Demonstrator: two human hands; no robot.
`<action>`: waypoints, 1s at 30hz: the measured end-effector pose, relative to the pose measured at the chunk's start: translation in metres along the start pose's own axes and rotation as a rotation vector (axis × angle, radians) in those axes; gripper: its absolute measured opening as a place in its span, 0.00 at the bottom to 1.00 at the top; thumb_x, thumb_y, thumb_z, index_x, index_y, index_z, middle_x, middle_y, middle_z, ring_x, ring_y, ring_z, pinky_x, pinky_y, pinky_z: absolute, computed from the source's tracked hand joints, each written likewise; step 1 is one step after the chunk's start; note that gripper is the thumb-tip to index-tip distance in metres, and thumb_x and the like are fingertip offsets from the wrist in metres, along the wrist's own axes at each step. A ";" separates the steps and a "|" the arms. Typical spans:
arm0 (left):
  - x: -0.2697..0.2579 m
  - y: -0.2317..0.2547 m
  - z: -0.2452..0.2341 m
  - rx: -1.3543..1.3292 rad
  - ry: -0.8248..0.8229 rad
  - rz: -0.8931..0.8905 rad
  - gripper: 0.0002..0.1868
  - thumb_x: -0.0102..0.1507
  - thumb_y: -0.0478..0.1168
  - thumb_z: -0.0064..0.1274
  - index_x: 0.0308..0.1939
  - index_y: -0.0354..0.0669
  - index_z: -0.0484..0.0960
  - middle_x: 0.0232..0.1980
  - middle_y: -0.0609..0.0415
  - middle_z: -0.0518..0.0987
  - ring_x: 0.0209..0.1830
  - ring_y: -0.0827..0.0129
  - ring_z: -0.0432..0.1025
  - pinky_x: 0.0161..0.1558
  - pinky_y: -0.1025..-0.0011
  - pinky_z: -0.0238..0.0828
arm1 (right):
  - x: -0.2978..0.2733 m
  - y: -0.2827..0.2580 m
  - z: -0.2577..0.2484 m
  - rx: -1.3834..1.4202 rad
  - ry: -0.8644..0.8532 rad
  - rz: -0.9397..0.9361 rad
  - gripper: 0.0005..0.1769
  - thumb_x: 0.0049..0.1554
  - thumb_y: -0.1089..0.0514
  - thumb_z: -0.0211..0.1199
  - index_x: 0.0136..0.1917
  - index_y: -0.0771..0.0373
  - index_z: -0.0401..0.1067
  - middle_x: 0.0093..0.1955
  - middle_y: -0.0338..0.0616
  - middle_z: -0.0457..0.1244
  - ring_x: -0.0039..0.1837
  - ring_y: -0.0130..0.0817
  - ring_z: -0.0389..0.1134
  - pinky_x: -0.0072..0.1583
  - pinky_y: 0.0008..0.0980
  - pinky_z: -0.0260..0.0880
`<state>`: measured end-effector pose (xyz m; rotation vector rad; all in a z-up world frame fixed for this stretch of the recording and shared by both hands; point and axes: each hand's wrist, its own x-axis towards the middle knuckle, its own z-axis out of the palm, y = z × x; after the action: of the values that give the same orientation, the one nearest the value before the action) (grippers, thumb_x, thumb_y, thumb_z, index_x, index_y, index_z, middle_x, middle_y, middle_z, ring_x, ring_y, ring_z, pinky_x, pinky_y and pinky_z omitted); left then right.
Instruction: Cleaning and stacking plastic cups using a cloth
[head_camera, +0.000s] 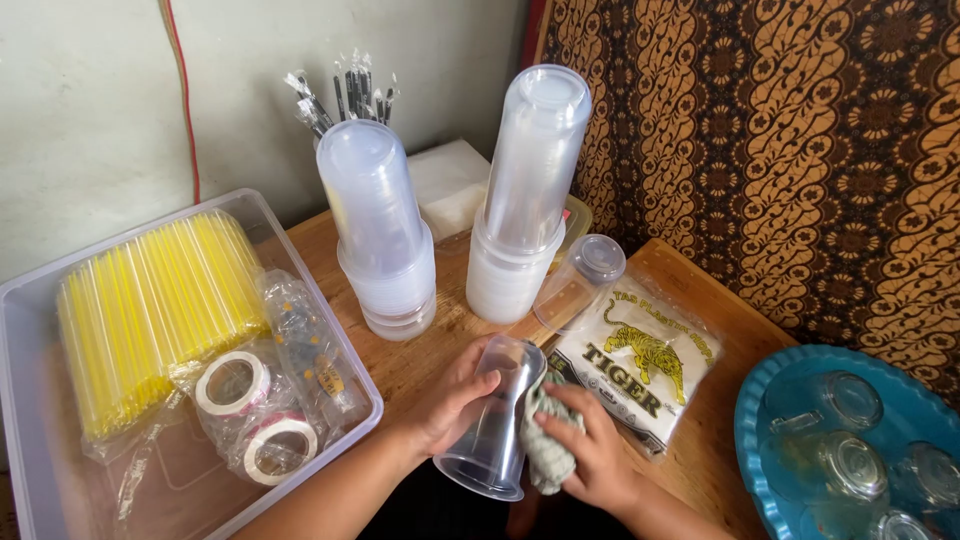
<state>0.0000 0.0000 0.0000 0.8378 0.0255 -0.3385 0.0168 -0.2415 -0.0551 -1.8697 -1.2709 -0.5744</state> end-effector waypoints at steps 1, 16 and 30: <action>0.000 -0.003 -0.002 -0.002 0.001 -0.005 0.46 0.48 0.50 0.69 0.65 0.40 0.64 0.58 0.41 0.73 0.51 0.53 0.72 0.46 0.60 0.74 | 0.003 -0.002 -0.002 0.001 -0.001 0.005 0.31 0.63 0.41 0.60 0.74 0.51 0.62 0.72 0.60 0.57 0.69 0.57 0.64 0.64 0.54 0.70; 0.001 -0.015 -0.008 0.022 0.007 0.047 0.45 0.58 0.56 0.59 0.76 0.58 0.56 0.55 0.42 0.74 0.42 0.60 0.75 0.42 0.64 0.77 | 0.010 -0.007 -0.008 -0.041 -0.085 -0.115 0.26 0.65 0.36 0.54 0.68 0.51 0.67 0.69 0.57 0.60 0.63 0.59 0.67 0.57 0.56 0.71; 0.001 0.000 0.005 0.061 -0.009 0.053 0.37 0.57 0.56 0.62 0.63 0.37 0.73 0.50 0.51 0.78 0.45 0.71 0.74 0.42 0.75 0.72 | 0.019 -0.018 -0.017 -0.096 -0.078 -0.276 0.23 0.70 0.41 0.45 0.70 0.52 0.67 0.71 0.56 0.59 0.60 0.64 0.67 0.53 0.54 0.70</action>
<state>0.0003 -0.0040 0.0027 0.8953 -0.0156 -0.2946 0.0091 -0.2409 -0.0251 -1.8211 -1.5929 -0.7234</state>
